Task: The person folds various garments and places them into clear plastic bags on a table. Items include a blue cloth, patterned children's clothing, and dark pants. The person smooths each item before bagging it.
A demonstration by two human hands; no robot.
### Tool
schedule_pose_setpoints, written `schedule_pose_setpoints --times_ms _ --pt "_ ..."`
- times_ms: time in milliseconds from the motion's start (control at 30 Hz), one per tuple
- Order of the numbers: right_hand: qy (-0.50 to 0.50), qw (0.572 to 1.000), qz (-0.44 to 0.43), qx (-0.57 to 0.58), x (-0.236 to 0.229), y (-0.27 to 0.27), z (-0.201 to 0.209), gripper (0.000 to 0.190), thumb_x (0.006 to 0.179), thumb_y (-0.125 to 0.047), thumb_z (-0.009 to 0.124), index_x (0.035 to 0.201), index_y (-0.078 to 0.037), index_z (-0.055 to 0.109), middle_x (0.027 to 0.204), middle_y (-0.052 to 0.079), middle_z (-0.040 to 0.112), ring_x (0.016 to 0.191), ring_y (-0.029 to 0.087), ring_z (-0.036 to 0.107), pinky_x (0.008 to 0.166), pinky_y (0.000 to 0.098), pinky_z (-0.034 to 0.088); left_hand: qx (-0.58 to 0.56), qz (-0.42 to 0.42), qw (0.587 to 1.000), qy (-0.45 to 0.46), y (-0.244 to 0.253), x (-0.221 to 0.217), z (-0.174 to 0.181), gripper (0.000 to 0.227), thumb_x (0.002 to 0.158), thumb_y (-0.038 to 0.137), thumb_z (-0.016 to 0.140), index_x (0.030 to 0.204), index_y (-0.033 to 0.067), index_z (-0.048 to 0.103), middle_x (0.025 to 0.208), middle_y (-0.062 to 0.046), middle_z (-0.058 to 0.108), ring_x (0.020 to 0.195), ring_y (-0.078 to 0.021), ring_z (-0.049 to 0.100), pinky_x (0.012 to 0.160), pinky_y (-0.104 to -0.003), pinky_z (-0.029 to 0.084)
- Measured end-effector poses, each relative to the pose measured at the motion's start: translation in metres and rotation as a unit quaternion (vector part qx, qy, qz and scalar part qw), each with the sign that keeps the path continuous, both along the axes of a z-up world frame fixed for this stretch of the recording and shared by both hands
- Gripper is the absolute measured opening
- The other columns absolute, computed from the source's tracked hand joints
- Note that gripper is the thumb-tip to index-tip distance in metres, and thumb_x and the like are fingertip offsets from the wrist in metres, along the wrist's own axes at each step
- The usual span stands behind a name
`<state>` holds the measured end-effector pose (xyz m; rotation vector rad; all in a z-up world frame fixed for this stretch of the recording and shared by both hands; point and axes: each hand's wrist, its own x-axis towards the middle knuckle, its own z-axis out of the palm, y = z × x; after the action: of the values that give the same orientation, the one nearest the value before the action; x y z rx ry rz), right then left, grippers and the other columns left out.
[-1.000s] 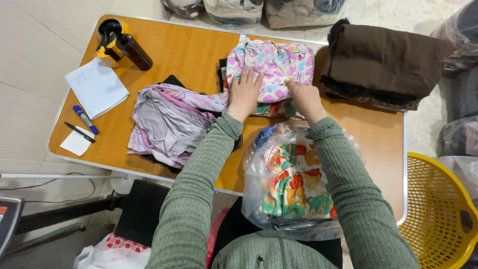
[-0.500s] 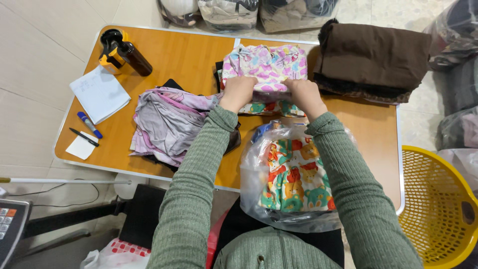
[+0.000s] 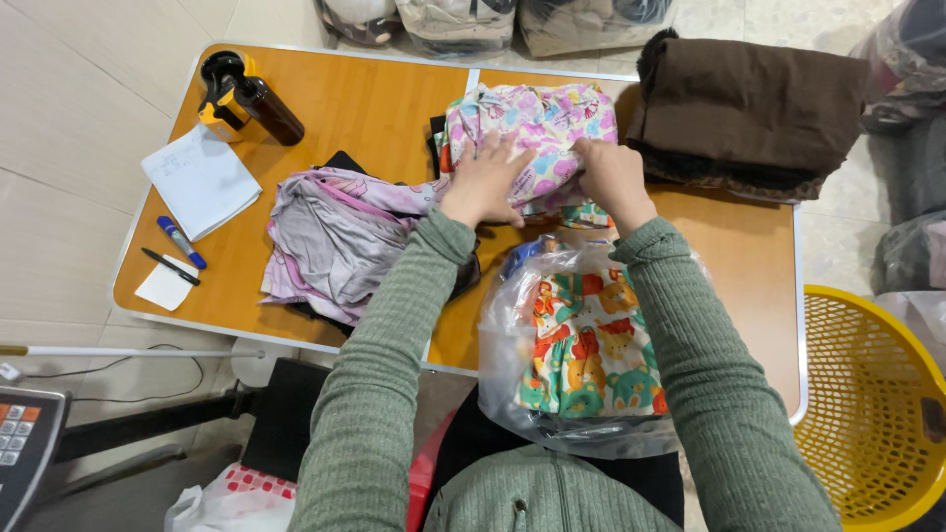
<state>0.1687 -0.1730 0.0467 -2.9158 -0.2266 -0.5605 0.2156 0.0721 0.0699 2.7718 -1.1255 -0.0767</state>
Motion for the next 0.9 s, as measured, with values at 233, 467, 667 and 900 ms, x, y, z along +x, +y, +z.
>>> schedule_pose_setpoints --times_ms 233,467,667,900 --pt "-0.009 0.998 0.010 -0.057 0.003 -0.005 0.020 0.031 0.084 -0.003 0.066 0.109 -0.019 0.075 0.090 0.008 0.074 0.080 0.031 0.072 0.069 0.0447 0.053 -0.153 0.060 0.983 -0.079 -0.019 0.007 -0.024 0.062 0.077 0.016 0.071 0.138 0.0173 0.058 0.138 -0.011 0.062 0.137 -0.0340 0.049 0.117 -0.060 0.032" --pt "-0.221 0.963 0.074 -0.135 0.015 -0.008 0.039 0.016 0.097 -0.010 0.062 0.109 -0.016 0.069 0.106 0.002 0.071 0.108 0.023 0.069 0.102 0.0408 0.048 -0.326 0.031 0.927 -0.185 -0.010 0.037 -0.001 0.036 0.080 0.001 0.058 0.111 0.0134 0.074 0.104 -0.009 0.076 0.100 -0.0330 0.072 0.088 -0.048 0.054" --pt "-0.142 0.982 0.101 -0.067 -0.001 -0.004 0.020 0.030 0.083 -0.014 0.068 0.113 -0.013 0.068 0.094 0.007 0.069 0.091 0.027 0.067 0.087 0.0427 0.050 -0.258 -0.023 0.961 -0.094 0.003 0.023 -0.009 0.038 0.078 0.002 0.058 0.111 0.0136 0.073 0.105 -0.013 0.074 0.093 -0.0366 0.070 0.076 -0.052 0.054" --pt "-0.079 0.992 0.090 -0.043 -0.040 0.003 0.043 0.018 0.085 -0.015 0.074 0.100 -0.011 0.065 0.080 0.006 0.065 0.079 0.030 0.066 0.072 0.0431 0.049 -0.205 0.010 0.976 -0.073 0.019 -0.008 0.014 0.032 0.081 0.006 0.062 0.111 0.0146 0.072 0.102 -0.011 0.074 0.096 -0.0357 0.070 0.078 -0.051 0.054"
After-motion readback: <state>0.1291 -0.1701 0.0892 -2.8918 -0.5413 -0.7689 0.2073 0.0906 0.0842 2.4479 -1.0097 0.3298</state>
